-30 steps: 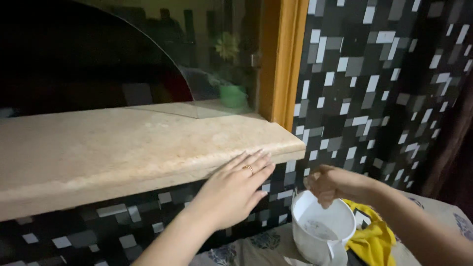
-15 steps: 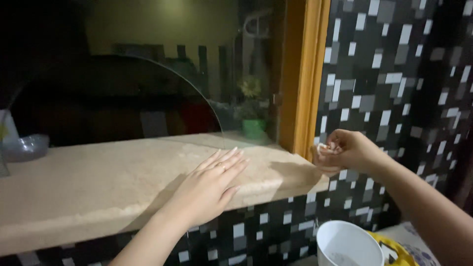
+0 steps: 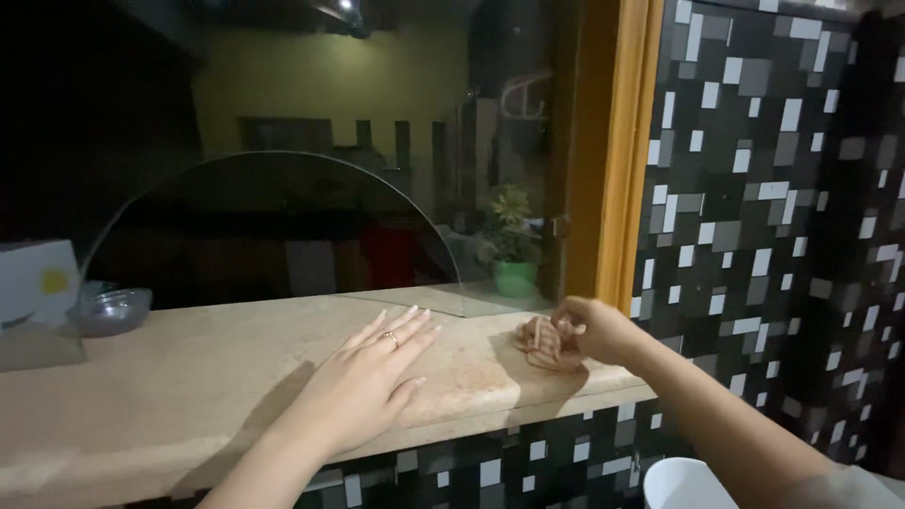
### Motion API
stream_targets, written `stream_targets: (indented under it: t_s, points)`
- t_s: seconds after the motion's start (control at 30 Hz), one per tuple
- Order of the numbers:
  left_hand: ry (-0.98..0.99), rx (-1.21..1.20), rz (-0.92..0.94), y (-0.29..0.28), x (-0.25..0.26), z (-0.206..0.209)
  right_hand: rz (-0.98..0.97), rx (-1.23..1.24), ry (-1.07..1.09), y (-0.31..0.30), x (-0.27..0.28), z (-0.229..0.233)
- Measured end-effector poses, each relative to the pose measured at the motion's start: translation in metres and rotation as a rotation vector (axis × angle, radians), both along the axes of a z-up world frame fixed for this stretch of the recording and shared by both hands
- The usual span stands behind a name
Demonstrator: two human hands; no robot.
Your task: Cleaning a stone ledge and glass partition with a cloth and water.
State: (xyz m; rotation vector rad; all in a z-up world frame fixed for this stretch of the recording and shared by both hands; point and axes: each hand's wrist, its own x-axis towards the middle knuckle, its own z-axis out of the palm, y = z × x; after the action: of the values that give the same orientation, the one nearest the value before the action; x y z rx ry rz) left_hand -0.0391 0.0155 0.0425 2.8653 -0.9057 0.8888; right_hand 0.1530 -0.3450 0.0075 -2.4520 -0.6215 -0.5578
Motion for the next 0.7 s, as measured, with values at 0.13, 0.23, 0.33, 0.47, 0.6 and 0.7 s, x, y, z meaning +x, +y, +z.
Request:
stream_targets:
  t_s: [0.13, 0.23, 0.33, 0.47, 0.6, 0.7]
  points:
    - [0.065, 0.006, 0.065, 0.015, -0.011, 0.004, -0.271, -0.129, 0.181, 0.029, -0.053, 0.029]
    - [0.202, -0.037, 0.184, 0.026, -0.017, 0.011, -0.29, -0.219, 0.225, 0.036, -0.058, 0.035]
    - [0.227, 0.008, 0.226, 0.042, -0.012, 0.01, -0.387, -0.283, 0.164, 0.044, -0.057, 0.037]
    - [0.288, -0.074, 0.277, 0.056, -0.028, 0.02, -0.306, -0.224, 0.15, 0.048, -0.035, 0.041]
    - [0.191, -0.041, 0.13, 0.081, -0.003, 0.014, -0.29, -0.222, 0.009, 0.065, -0.04, 0.077]
    - [0.165, -0.065, 0.058, 0.093, 0.009, 0.018, -0.281, -0.04, 0.132, 0.072, -0.037, 0.099]
